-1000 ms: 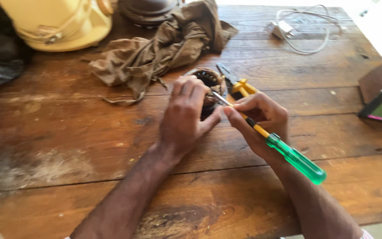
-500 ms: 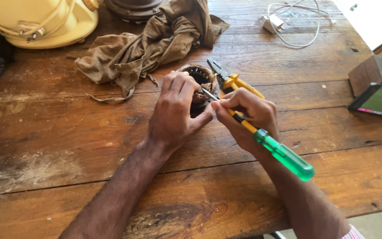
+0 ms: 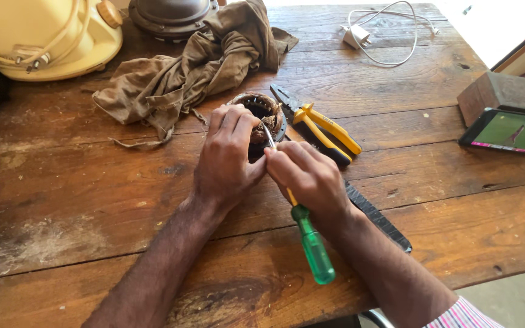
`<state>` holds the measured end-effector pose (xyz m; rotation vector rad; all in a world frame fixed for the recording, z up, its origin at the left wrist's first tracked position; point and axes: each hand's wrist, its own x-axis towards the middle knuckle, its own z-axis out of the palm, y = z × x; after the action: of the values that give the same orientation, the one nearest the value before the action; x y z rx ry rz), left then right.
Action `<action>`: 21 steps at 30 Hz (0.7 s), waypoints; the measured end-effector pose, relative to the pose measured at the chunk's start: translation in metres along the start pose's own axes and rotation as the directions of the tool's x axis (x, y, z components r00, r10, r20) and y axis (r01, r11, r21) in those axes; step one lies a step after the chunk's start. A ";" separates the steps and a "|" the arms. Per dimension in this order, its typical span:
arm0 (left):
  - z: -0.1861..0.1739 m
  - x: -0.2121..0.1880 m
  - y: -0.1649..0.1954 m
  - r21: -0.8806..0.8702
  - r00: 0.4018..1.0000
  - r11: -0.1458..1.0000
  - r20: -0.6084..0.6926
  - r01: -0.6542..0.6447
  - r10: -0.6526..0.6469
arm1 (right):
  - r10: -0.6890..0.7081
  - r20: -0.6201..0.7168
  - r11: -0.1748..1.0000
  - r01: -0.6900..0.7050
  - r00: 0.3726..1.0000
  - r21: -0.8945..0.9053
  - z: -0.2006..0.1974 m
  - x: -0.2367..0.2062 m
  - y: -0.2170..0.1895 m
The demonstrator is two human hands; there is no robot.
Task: The person removes old fibrous insulation material from the inside of a round motor housing on a wooden workbench. They first saw at the material with a hacksaw blade, then use pliers to pull out fibers and a screwdriver to pry and scrape the remaining material from the housing.
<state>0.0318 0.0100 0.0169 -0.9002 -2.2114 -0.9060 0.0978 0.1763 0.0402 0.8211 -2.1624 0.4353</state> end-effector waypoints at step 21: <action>0.003 -0.001 0.001 0.051 1.000 0.998 0.024 -0.022 0.020 | 0.380 -0.098 0.884 -0.329 0.920 0.333 0.012 -0.006 0.014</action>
<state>0.0326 0.0127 0.0142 -0.9126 -2.2306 -0.8291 0.0847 0.1830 0.0274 0.5225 -2.1211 1.0181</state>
